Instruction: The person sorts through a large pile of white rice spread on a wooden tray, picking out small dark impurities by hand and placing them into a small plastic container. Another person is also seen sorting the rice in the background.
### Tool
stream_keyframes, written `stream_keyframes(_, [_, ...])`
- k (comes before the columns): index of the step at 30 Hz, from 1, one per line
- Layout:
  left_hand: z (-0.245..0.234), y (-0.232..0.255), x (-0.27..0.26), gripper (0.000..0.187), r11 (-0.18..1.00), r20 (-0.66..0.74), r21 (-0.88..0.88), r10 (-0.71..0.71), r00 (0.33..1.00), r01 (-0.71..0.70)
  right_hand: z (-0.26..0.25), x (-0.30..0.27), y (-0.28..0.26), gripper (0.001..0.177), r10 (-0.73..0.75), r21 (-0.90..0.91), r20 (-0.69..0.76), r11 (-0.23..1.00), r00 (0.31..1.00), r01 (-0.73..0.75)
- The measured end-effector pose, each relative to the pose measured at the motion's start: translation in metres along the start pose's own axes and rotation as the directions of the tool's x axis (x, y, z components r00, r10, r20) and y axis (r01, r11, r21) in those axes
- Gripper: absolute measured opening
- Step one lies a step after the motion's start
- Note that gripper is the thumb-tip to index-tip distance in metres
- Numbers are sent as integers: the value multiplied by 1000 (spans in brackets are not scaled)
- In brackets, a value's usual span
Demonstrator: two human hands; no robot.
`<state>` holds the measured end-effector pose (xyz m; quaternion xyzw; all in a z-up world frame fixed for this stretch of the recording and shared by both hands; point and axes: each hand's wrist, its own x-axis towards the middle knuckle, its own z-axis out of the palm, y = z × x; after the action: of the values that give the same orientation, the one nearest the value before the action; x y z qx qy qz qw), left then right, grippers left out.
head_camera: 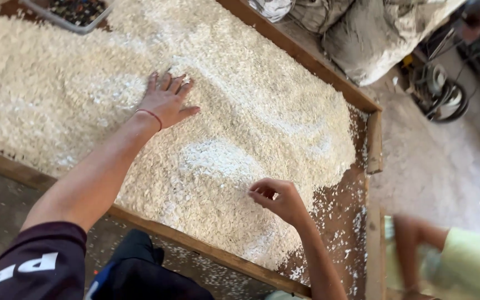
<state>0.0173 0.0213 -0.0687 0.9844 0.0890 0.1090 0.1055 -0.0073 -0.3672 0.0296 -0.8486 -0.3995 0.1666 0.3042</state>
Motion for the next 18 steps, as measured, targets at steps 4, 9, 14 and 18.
stream_keyframes(4, [0, 1, 0, 82, 1000, 31, 9, -9, 999, 8, 1, 0, 27, 9, 84, 402, -50, 914, 995, -56])
stream_keyframes(9, [-11, 4, -2, 84, 999, 106, 9, -32, 994, 31, 10, 3, 40, 8, 101, 651, -151, 759, 983, 22])
stream_keyframes(14, [-14, 5, -2, 83, 999, 151, -3, -35, 988, 36, 12, 2, 46, 7, 116, 656, -171, 754, 979, 25])
stream_keyframes(18, [-25, 9, -7, 81, 999, 168, 2, -41, 985, 41, 13, 1, 49, 5, 103, 656, -186, 753, 977, 45])
